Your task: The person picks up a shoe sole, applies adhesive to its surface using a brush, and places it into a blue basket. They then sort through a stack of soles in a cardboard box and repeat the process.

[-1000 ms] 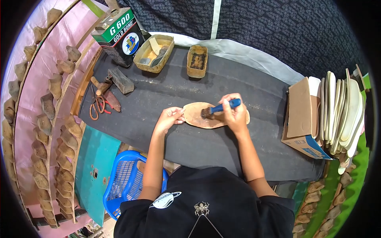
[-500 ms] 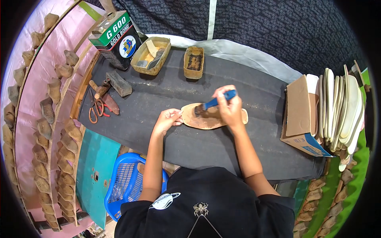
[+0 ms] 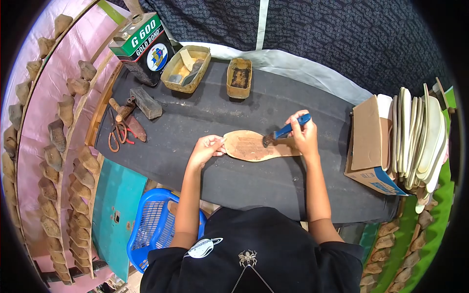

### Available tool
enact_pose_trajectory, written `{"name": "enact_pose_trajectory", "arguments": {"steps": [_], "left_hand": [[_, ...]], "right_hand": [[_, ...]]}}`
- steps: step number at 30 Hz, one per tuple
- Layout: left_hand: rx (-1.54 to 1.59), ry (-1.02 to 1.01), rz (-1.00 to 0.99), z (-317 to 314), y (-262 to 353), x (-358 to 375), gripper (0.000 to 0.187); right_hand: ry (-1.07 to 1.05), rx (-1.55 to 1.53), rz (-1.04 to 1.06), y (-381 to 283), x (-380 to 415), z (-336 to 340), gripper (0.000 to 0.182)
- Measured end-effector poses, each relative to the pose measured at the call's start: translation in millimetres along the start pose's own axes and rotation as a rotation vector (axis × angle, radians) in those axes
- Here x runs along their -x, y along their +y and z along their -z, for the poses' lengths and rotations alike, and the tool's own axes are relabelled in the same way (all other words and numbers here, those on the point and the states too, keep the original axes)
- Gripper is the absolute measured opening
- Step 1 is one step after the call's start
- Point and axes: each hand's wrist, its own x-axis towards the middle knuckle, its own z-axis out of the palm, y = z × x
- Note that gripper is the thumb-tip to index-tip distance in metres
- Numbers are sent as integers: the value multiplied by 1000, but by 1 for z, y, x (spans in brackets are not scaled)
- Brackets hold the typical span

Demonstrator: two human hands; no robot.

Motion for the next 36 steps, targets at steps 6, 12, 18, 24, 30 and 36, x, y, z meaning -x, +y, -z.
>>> {"name": "enact_pose_trajectory", "arguments": {"steps": [6,12,18,24,30,36], "left_hand": [[3,-8,-1,1,1,0,18],[13,-13,-5,3,0,1,18],[21,-11,7,4,1,0,17],[61,40,1,2,1,0,17],[144,54,-17,4,0,3,18],[212,50,-35,5,-3,4,19]], "right_hand": [[49,-162,13,-16,-11,-19,11],[-69,-277,0,-13,-15,-63,12],[36,-156,-89,2,-23,-29,11],[124,-294,43,-11,-50,-9,11],[226,-540,328,-15,-85,-61,14],[89,74,388,3,-103,-97,19]]}}
